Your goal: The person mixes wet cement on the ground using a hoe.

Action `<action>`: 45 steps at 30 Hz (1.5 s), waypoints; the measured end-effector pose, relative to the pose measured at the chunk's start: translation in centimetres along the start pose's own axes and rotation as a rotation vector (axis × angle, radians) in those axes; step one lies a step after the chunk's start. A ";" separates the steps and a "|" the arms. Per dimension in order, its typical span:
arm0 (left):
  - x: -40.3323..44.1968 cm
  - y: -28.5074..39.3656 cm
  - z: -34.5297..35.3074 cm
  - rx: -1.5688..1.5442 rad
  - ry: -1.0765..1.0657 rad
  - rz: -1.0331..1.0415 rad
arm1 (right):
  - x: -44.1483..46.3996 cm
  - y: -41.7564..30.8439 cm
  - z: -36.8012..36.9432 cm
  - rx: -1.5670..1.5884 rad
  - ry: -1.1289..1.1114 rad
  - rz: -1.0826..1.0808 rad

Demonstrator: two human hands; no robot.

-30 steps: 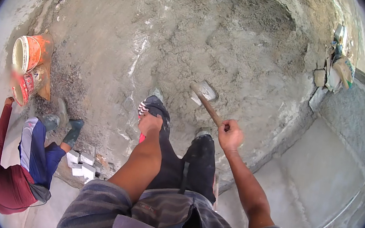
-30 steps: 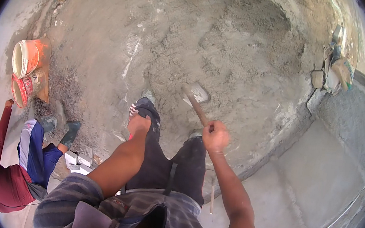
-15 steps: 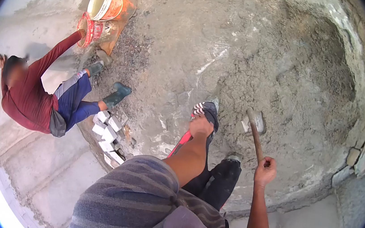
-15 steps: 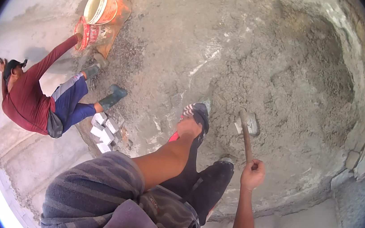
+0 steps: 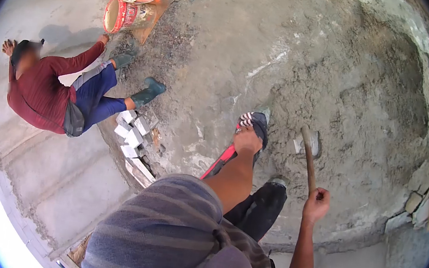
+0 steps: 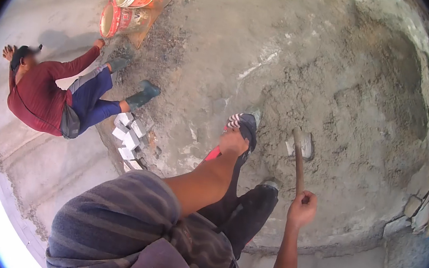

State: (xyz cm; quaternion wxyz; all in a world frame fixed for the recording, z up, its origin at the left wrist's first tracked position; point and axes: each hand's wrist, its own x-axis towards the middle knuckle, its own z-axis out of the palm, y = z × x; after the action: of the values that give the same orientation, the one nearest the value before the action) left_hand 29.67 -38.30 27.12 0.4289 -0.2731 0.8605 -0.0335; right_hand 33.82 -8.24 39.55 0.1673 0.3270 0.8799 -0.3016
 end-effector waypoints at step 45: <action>0.3 2.4 -4.0 0.066 -0.068 0.004 | -0.2 1.9 -0.4 -0.039 0.055 -0.031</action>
State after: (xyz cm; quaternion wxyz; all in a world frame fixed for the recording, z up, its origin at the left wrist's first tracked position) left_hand 25.50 -37.15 28.71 0.4666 -0.2581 0.8444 -0.0517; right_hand 35.21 -6.86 39.16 0.1447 0.3181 0.8948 -0.2778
